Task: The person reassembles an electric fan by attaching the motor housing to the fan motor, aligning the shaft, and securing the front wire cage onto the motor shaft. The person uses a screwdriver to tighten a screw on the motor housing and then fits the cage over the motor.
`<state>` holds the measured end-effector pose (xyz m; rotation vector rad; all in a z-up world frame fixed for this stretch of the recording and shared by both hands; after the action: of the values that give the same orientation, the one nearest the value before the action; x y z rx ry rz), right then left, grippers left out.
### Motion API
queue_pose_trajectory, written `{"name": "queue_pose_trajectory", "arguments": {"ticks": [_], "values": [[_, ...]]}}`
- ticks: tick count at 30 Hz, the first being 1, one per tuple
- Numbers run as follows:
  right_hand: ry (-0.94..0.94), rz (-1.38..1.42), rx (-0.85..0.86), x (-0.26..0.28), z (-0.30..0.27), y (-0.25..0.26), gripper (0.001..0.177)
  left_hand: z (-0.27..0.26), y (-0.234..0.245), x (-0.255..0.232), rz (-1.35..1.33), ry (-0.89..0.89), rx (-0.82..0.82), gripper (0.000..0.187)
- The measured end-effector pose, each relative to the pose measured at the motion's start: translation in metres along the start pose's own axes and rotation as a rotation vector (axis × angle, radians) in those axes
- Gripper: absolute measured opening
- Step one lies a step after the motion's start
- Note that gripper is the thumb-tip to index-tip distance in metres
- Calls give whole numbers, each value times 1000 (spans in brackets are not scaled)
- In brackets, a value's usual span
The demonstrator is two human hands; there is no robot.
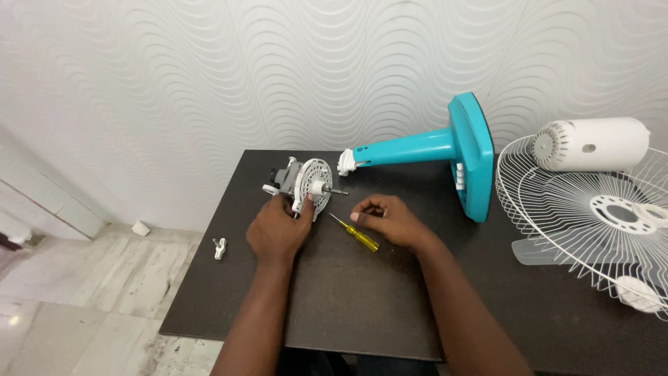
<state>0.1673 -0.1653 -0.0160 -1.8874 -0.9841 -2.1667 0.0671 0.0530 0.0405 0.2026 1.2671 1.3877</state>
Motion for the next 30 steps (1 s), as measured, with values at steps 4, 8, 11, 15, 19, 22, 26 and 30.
{"name": "queue_pose_trajectory", "arguments": {"ticks": [4, 8, 11, 15, 19, 22, 26, 30], "values": [[15, -1, -162, -8, -1, 14, 32, 2, 0, 1, 30, -4, 14, 57], [52, 145, -268, -26, 4, 22, 28, -7, 12, -12, 15, -111, -146, 54], [36, 215, -311, -42, 11, 23, 26, -22, 32, -34, -59, -325, -317, 48], [105, 324, -352, -46, 14, 33, 30, -43, 35, -76, -250, -635, -283, 38], [115, 497, -301, -47, 15, 30, 44, -61, 5, -114, -442, -721, 5, 25], [190, 546, -289, -44, 10, 34, 52, -64, -20, -141, -583, -641, 85, 22], [215, 717, -338, -51, 10, 40, 55, -47, -55, -160, -651, -418, 92, 26], [96, 748, -383, -73, 14, 43, 57, -49, -76, -162, -744, -298, 28, 29]]}}
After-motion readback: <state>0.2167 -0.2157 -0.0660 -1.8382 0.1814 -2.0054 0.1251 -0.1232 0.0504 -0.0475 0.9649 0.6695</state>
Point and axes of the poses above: each hand's wrist, its own z-axis towards the middle knuckle, its own y-axis out of the back of the hand, x = y × z, the point moved 10 cm from there along z, towards the middle knuckle, and after that the axes turned 1 degree about -z, right-handed, at the moved point
